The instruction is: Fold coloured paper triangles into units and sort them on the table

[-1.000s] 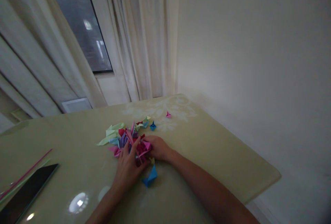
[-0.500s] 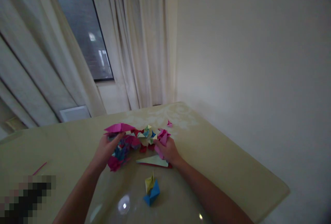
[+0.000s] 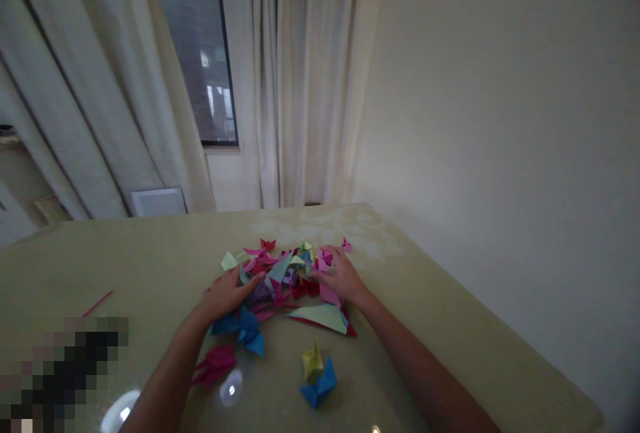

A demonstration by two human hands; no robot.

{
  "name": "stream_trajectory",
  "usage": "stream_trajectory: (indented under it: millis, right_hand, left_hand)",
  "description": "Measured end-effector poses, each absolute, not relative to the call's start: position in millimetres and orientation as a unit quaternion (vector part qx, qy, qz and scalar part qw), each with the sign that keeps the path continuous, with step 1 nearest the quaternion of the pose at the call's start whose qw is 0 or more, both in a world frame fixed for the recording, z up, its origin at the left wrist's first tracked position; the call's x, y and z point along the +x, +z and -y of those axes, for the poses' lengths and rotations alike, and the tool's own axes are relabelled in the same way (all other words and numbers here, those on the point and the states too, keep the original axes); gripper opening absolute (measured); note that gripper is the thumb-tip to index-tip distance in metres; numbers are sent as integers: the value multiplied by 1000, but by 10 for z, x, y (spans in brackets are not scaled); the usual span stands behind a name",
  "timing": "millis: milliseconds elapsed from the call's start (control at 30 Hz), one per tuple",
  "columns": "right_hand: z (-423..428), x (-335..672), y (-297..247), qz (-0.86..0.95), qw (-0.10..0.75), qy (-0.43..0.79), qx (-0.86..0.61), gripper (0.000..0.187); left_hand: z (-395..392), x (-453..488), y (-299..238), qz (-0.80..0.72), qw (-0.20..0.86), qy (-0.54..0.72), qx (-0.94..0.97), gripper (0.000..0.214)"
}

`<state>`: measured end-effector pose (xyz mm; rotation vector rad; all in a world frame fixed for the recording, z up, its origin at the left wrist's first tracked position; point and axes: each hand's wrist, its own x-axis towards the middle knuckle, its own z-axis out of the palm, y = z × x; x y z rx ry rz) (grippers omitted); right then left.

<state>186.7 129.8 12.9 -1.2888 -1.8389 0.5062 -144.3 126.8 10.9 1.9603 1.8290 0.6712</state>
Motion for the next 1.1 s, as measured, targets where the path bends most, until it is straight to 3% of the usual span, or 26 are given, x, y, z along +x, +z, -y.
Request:
stream_trajectory:
  millis: [133, 233, 367, 533, 633, 800, 933, 1100]
  right_hand:
    - [-1541, 1641, 191, 762, 313, 251, -508, 107]
    - [-1592, 1424, 157, 816, 230, 253, -467, 112]
    - [-1525, 1247, 103, 856, 196, 214, -427, 93]
    - [-1479, 1252, 268, 839, 235, 220, -438, 57]
    - [-1464, 1282, 474, 797, 313, 285, -431, 38]
    - [-1387, 1275, 741, 717, 429, 405, -371, 29]
    - [-1331, 1229, 798, 682, 452, 447, -362, 31]
    - [-1310, 1178, 783, 684, 465, 416, -379, 34]
  left_hand:
    - [-1155, -1200, 185, -550, 252, 212, 768, 96]
    - [-1067, -959, 188, -531, 236, 165, 797, 116]
    - [-996, -725, 159, -557, 188, 154, 794, 122]
    - [-988, -716, 281, -524, 179, 224, 802, 91]
    - [-975, -796, 490, -505, 159, 275, 803, 75]
    - [-901, -906, 875, -468, 134, 366, 793, 56]
    - [-842, -913, 990, -459, 144, 383, 789, 60]
    - [-826, -877, 996, -452, 149, 361, 802, 57]
